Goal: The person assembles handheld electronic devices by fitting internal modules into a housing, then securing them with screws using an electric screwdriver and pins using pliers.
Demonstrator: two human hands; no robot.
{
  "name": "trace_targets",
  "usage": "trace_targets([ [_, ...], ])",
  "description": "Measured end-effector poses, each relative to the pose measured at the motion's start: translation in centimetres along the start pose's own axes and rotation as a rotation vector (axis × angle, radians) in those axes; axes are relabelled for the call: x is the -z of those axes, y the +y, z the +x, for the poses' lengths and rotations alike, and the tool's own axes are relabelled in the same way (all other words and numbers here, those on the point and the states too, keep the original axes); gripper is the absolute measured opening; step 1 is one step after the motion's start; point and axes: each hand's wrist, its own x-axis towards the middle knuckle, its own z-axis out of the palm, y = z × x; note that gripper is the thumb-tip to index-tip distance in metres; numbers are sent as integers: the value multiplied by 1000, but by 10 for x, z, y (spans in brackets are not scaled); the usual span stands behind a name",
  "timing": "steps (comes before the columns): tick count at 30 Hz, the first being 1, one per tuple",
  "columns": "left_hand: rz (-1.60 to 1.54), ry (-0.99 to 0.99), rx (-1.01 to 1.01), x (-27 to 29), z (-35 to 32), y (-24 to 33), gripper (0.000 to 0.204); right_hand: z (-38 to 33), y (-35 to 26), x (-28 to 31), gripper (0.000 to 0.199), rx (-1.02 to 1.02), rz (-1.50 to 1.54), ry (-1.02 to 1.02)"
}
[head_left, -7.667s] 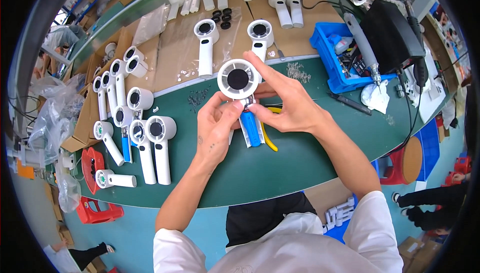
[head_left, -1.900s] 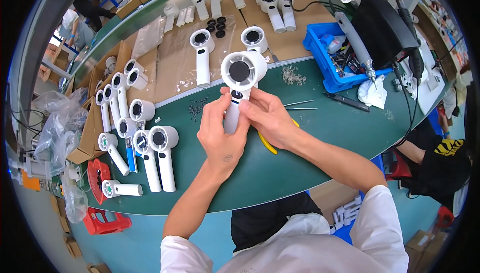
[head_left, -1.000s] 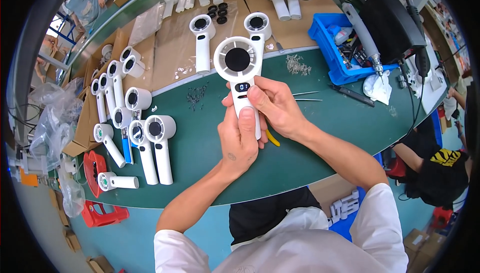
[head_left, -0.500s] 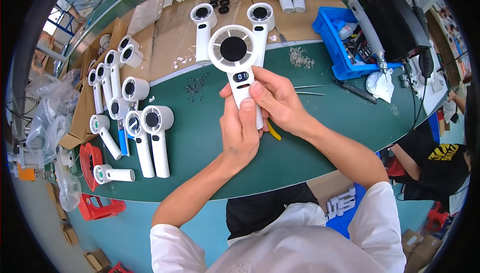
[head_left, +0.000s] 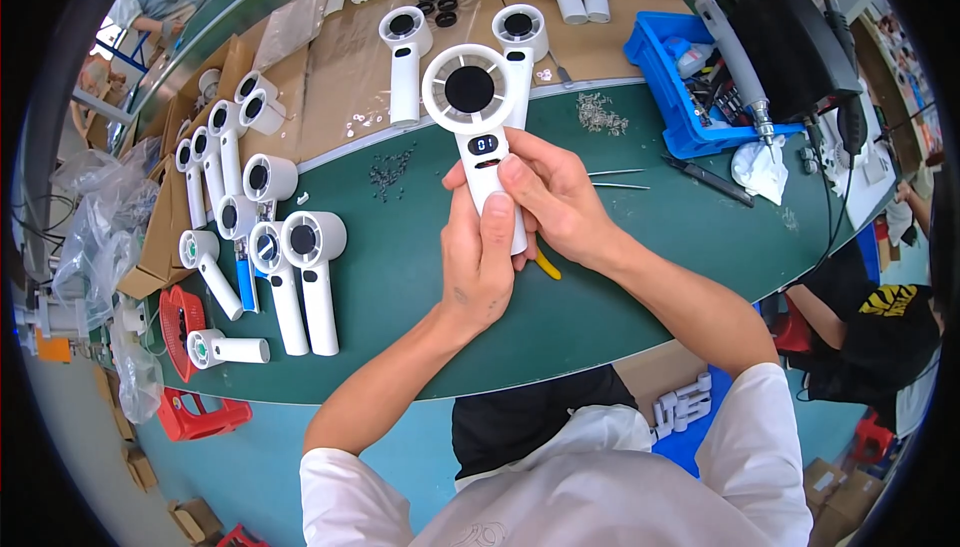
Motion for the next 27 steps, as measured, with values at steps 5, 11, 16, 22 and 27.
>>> trace_targets([
  [5,4,2,10,0,0,-1,37,2,4,-2,42,16,49,48],
  [11,91,-6,-17,-2,1,2,34,0,1,0,44,8,24,43],
  [16,77,-4,-63,-1,-1,-1,34,-1,0,-2,45,40,-8,45],
  [22,83,-15,-59,0,1,-1,35,1,0,-1,45,56,-27,40],
  [27,108,-7,-61,0,0,0,35,1,-1,-2,46,61,-25,54],
])
